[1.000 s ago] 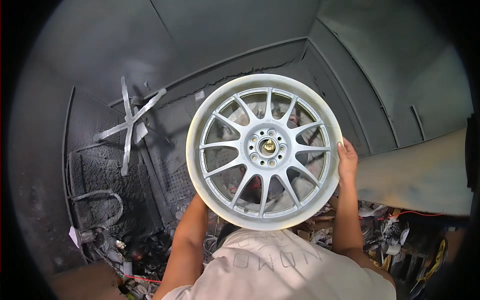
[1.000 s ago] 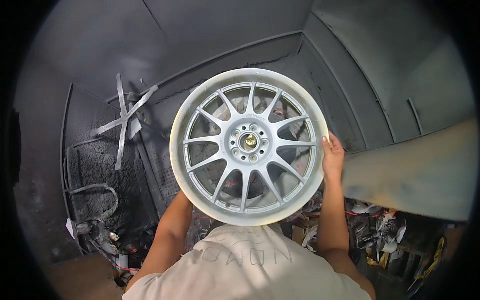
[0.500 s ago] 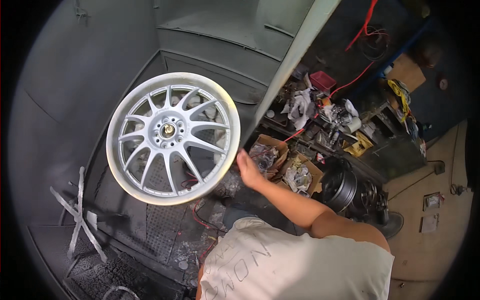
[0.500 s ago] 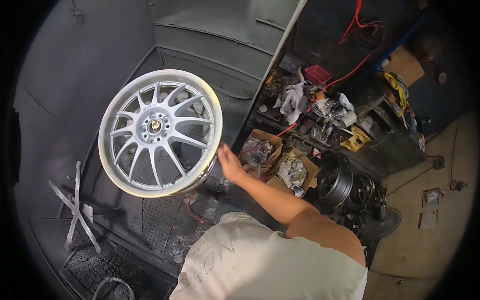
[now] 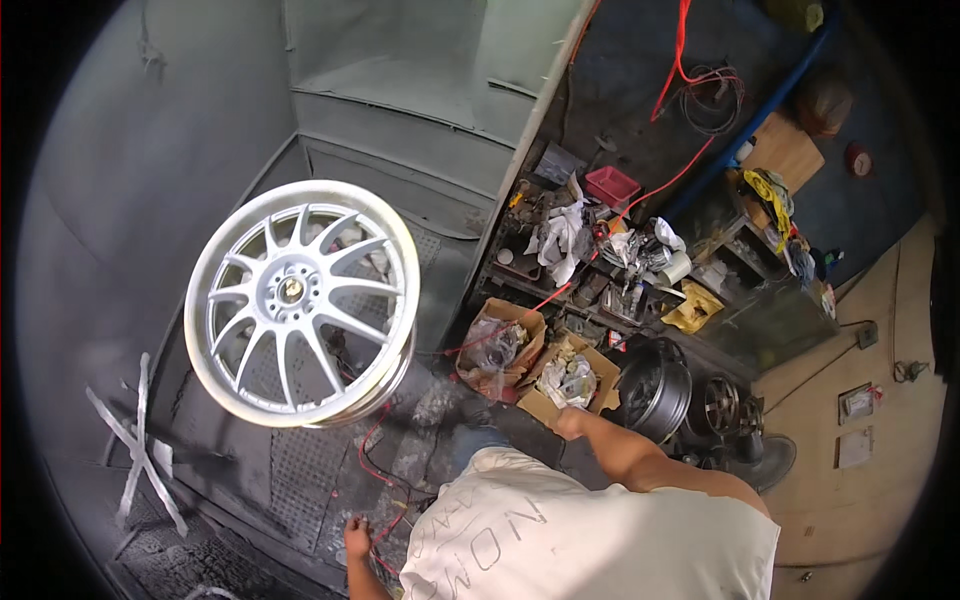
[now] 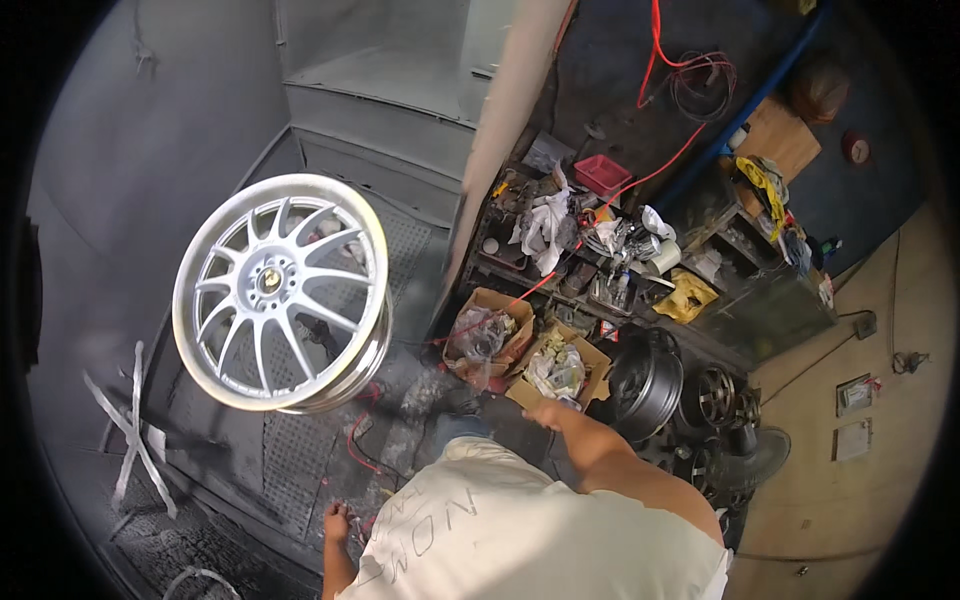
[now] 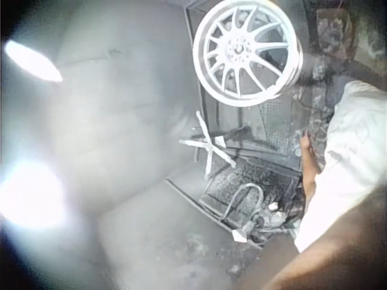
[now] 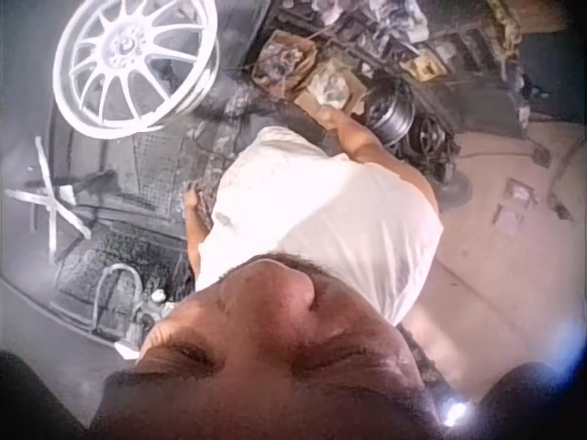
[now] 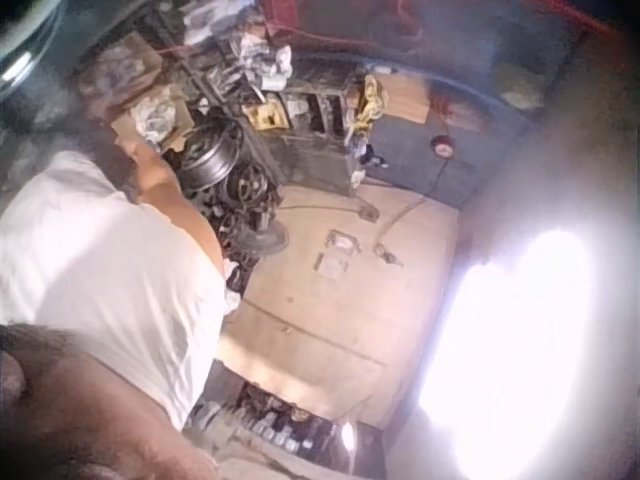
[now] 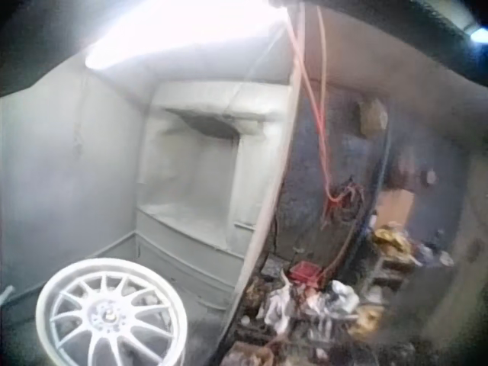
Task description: The person spray paints the inner and outer surfaces of a car wheel using a spray gun. They also wipe the outer spokes of the wheel by hand.
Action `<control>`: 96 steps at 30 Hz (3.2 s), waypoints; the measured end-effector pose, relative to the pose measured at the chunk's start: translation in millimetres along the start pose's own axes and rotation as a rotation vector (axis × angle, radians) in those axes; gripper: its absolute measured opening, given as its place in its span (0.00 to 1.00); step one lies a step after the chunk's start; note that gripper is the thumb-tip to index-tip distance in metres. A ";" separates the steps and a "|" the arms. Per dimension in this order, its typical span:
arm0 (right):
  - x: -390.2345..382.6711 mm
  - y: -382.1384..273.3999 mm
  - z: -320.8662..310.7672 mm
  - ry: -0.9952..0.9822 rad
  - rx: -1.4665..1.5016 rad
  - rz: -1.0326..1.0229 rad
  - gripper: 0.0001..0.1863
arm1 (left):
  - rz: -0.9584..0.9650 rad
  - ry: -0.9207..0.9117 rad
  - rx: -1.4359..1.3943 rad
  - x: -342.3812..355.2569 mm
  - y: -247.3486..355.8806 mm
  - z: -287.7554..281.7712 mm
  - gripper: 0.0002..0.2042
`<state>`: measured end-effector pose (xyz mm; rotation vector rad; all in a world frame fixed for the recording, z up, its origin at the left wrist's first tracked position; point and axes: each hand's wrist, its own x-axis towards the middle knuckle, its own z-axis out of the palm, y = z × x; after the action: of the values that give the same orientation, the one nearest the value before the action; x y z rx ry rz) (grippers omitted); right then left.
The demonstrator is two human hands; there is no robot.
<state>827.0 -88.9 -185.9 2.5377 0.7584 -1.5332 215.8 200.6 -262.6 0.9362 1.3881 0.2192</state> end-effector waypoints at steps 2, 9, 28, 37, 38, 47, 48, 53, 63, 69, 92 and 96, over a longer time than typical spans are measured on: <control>39.9 69.3 -37.5 0.360 -0.133 -0.126 0.25 | 0.083 -0.099 -0.017 10.9 -5.0 39.3 0.09; 83.4 -5.2 -260.9 0.956 0.417 -0.079 0.38 | -0.098 0.041 0.113 -37.1 7.4 137.4 0.11; 36.0 -16.7 -288.2 0.642 0.608 -0.428 0.53 | 0.410 -0.179 0.512 -87.2 288.4 434.7 0.19; 91.3 2.1 -378.0 0.664 0.555 0.012 0.59 | 0.485 -0.281 0.672 -64.3 216.8 445.5 0.21; 90.1 11.4 -380.4 0.677 0.498 0.027 0.60 | 0.464 -0.286 0.659 -64.7 208.3 449.2 0.21; 19.0 7.2 -318.8 0.614 0.240 -0.394 0.56 | 0.438 -0.110 0.441 -79.0 179.2 452.7 0.27; 13.2 4.6 -307.6 0.493 0.272 -0.463 0.49 | 0.489 -0.068 0.411 -87.6 208.5 463.8 0.29; -13.4 -56.6 -292.1 -0.856 1.265 -0.410 0.25 | 0.534 0.071 0.375 -128.7 328.6 485.9 0.30; -88.1 -184.4 -322.5 -0.462 0.107 -1.345 0.53 | 1.095 0.293 0.764 -197.2 405.7 432.5 0.08; -139.9 -293.6 -317.6 -0.477 -0.001 -1.739 0.46 | 1.322 0.407 0.553 -206.7 449.5 387.4 0.14; -66.6 -609.3 -297.7 0.621 -1.181 -1.328 0.35 | 1.192 0.660 0.466 -79.9 446.0 67.7 0.16; -73.1 -624.3 -307.8 0.595 -1.380 -1.320 0.32 | 1.248 0.738 0.393 -64.7 458.9 28.9 0.15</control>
<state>767.1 526.8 141.6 1.1742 2.5521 0.1661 401.7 439.5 89.6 2.1180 1.3047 1.3686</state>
